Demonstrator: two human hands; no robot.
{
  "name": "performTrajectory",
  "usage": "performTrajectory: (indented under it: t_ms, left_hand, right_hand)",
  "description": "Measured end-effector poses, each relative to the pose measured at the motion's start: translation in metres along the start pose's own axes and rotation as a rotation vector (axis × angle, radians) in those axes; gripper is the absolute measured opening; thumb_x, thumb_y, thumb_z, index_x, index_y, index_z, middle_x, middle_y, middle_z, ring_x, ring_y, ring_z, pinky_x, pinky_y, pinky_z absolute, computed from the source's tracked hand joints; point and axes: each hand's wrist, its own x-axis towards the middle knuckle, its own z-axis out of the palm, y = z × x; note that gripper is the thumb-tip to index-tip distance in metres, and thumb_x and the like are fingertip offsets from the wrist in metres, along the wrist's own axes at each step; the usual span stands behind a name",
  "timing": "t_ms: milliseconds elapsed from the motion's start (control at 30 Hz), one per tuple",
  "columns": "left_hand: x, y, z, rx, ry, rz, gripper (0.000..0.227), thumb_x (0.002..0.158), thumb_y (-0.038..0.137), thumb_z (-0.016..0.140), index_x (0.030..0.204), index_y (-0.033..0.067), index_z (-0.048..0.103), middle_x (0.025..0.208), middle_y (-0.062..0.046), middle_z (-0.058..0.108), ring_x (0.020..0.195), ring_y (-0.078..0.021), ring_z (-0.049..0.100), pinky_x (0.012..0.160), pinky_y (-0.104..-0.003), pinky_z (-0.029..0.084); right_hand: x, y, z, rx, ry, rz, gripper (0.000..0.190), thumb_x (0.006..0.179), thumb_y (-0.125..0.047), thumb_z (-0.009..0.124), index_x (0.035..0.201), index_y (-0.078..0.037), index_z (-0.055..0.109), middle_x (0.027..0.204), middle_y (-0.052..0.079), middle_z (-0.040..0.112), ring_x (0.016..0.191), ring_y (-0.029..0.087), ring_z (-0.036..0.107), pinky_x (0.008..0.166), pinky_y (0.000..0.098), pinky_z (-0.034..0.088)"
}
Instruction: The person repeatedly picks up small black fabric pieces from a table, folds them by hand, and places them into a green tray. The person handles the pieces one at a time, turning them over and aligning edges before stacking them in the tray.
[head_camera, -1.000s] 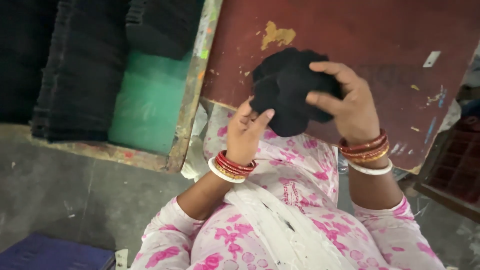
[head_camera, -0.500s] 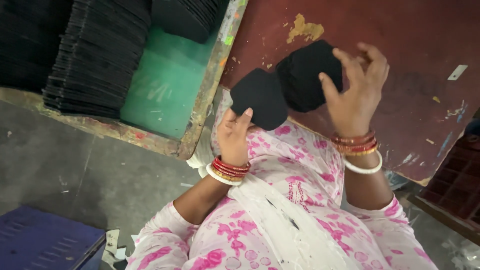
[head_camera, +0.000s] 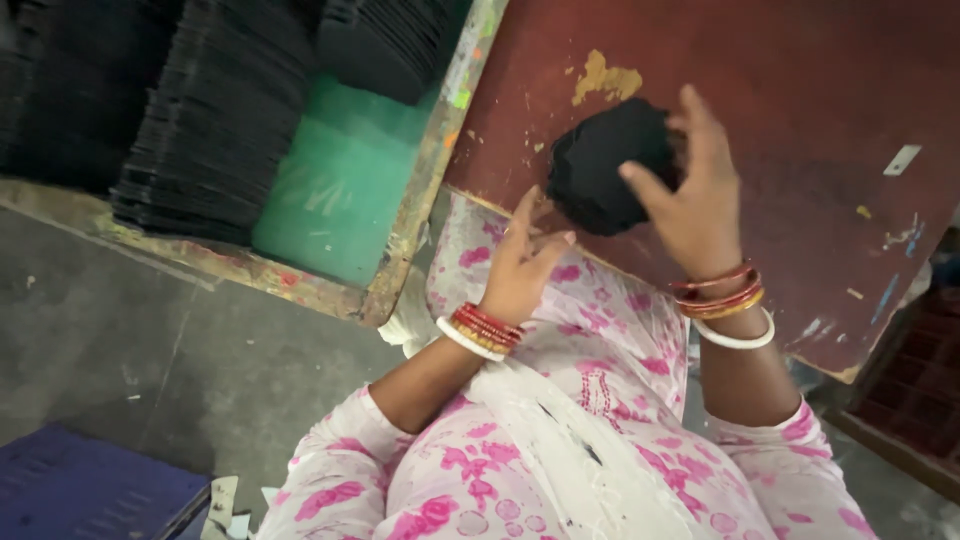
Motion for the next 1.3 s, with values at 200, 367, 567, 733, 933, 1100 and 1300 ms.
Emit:
performTrajectory:
  t_ms: [200,367,567,733,933,1100,1300]
  left_hand:
    - [0.039,-0.024,0.004,0.513,0.277,0.147,0.084,0.092,0.029,0.079,0.156,-0.0025,0.035,0.146,-0.028,0.052,0.124,-0.0402,0.057,0.105,-0.046,0.047]
    - [0.065,-0.012,0.017,0.605,0.311,0.108,0.083,0.085,0.039,0.081,0.148,-0.0025,0.047,0.131,-0.029,0.059,0.121,-0.0385,0.061,0.102,-0.045,0.051]
    - [0.060,-0.025,0.008,0.383,0.173,0.156,0.074,0.083,0.032,0.082,0.142,-0.0021,0.052,0.126,-0.022,0.069,0.117,-0.0303,0.069,0.102,-0.039,0.054]
    - [0.070,-0.011,-0.013,0.493,-0.005,0.136,0.094,0.073,0.029,0.091,0.148,-0.0016,0.044,0.139,-0.024,0.060,0.129,-0.0340,0.060,0.109,-0.042,0.047]
    - [0.096,0.072,-0.008,0.862,-0.314,0.770,0.127,0.056,0.025,0.098,0.156,-0.0030,0.025,0.155,-0.032,0.041,0.145,-0.0469,0.037,0.120,-0.051,0.031]
    - [0.107,0.039,0.000,0.867,-0.413,0.602,0.119,0.062,0.021,0.093,0.160,0.0047,0.028,0.150,-0.023,0.050,0.142,-0.0422,0.047,0.119,-0.047,0.041]
    - [0.095,0.029,-0.007,0.831,-0.413,0.591,0.122,0.064,0.021,0.094,0.162,0.0049,0.023,0.151,-0.023,0.048,0.141,-0.0416,0.048,0.119,-0.047,0.041]
  right_hand:
    - [0.003,0.058,0.021,-0.238,-0.152,0.097,0.079,0.108,-0.043,0.066,0.164,0.001,0.031,0.153,0.034,0.049,0.139,0.048,0.050,0.113,0.0499,0.041]
    - [-0.002,0.045,0.038,-0.169,-0.249,0.319,0.088,0.099,-0.051,0.061,0.163,-0.001,0.028,0.146,0.033,0.052,0.134,0.047,0.051,0.109,0.0484,0.042]
    - [-0.007,0.073,0.034,0.224,-0.225,0.371,0.097,0.086,-0.040,0.079,0.159,0.000,0.030,0.145,0.024,0.058,0.133,0.033,0.058,0.109,0.0380,0.044]
    - [0.005,0.021,-0.008,0.211,-0.260,0.168,0.112,0.068,-0.030,0.089,0.159,-0.002,0.029,0.142,0.022,0.056,0.133,0.033,0.055,0.110,0.0390,0.042]
    - [0.013,0.010,-0.029,-0.164,-0.310,-0.208,0.121,0.054,-0.032,0.095,0.154,0.000,0.034,0.137,0.029,0.055,0.127,0.044,0.053,0.108,0.0485,0.041]
    - [0.005,0.035,-0.005,-0.145,-0.298,-0.252,0.110,0.064,-0.031,0.094,0.154,0.000,0.039,0.145,0.026,0.053,0.133,0.044,0.052,0.113,0.0494,0.042]
    - [-0.009,0.057,-0.010,-0.023,-0.283,-0.180,0.117,0.063,-0.031,0.095,0.157,0.000,0.032,0.155,0.025,0.042,0.144,0.041,0.043,0.119,0.0471,0.037]
